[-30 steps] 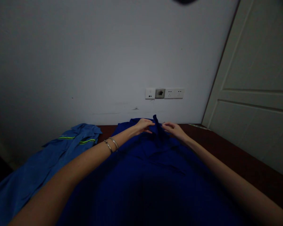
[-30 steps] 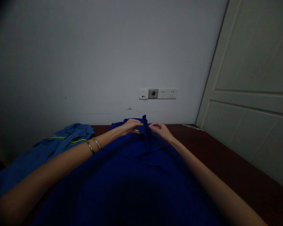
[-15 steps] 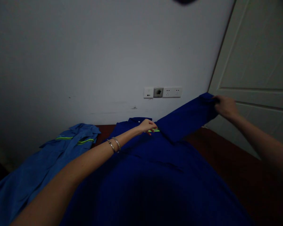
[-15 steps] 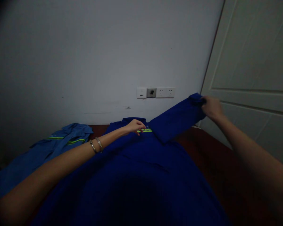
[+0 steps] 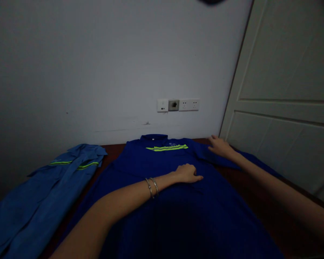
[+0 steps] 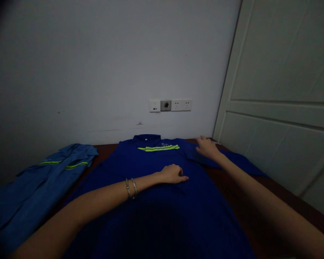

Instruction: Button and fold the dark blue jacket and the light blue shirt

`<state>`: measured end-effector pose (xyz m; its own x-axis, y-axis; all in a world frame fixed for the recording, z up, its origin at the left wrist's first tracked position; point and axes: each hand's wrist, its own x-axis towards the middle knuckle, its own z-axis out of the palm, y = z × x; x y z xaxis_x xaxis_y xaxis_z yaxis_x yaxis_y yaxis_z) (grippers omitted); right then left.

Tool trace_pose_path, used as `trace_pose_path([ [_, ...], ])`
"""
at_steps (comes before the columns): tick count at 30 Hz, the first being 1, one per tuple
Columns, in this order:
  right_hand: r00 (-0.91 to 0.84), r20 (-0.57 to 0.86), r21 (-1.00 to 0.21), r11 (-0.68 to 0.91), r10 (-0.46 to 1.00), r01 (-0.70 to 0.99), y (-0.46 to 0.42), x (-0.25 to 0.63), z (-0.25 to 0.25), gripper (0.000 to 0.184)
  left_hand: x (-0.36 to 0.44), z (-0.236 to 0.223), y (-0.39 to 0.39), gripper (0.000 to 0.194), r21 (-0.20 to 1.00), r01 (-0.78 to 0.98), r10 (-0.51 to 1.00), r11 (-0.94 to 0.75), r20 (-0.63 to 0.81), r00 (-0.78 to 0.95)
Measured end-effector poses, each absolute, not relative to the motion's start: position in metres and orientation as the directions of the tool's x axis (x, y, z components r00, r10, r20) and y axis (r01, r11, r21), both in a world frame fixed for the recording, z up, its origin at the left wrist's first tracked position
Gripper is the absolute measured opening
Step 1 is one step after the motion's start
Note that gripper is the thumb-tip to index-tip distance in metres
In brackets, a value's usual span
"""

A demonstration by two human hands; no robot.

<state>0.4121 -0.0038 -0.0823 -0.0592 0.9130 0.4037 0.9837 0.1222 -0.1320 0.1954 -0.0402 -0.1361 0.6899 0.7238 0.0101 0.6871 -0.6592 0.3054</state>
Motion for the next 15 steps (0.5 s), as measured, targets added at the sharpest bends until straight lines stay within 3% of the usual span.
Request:
trace_pose_path([
  [3, -0.111, 0.319, -0.003, 0.118, 0.941, 0.993, -0.012, 0.383, -0.096, 0.046, 0.217, -0.139, -0.055, 0.049, 0.195, 0.730, 0.748, -0.655, 0.035, 0.663],
  [6, -0.203, 0.263, 0.038, 0.200, 0.943, 0.979, -0.019, 0.361, -0.099, 0.044, 0.226, -0.135, -0.060, 0.035, 0.143, 0.776, 0.782, -0.614, -0.023, 0.623],
  [8, -0.259, 0.259, 0.044, 0.257, 0.931, 0.965, -0.024, 0.352, -0.096, 0.041, 0.224, -0.132, -0.056, 0.026, 0.188, 0.803, 0.809, -0.565, -0.063, 0.584],
  [11, -0.317, 0.278, 0.015, 0.326, 0.907, 0.945, -0.031, 0.344, -0.089, 0.035, 0.213, -0.132, -0.043, 0.021, 0.346, 0.778, 0.792, -0.524, -0.137, 0.595],
  [15, -0.323, 0.285, -0.029, 0.345, 0.903, 0.938, -0.041, 0.337, -0.082, 0.030, 0.193, -0.139, -0.032, 0.036, 0.506, 0.565, 0.607, -0.651, -0.098, 0.788],
])
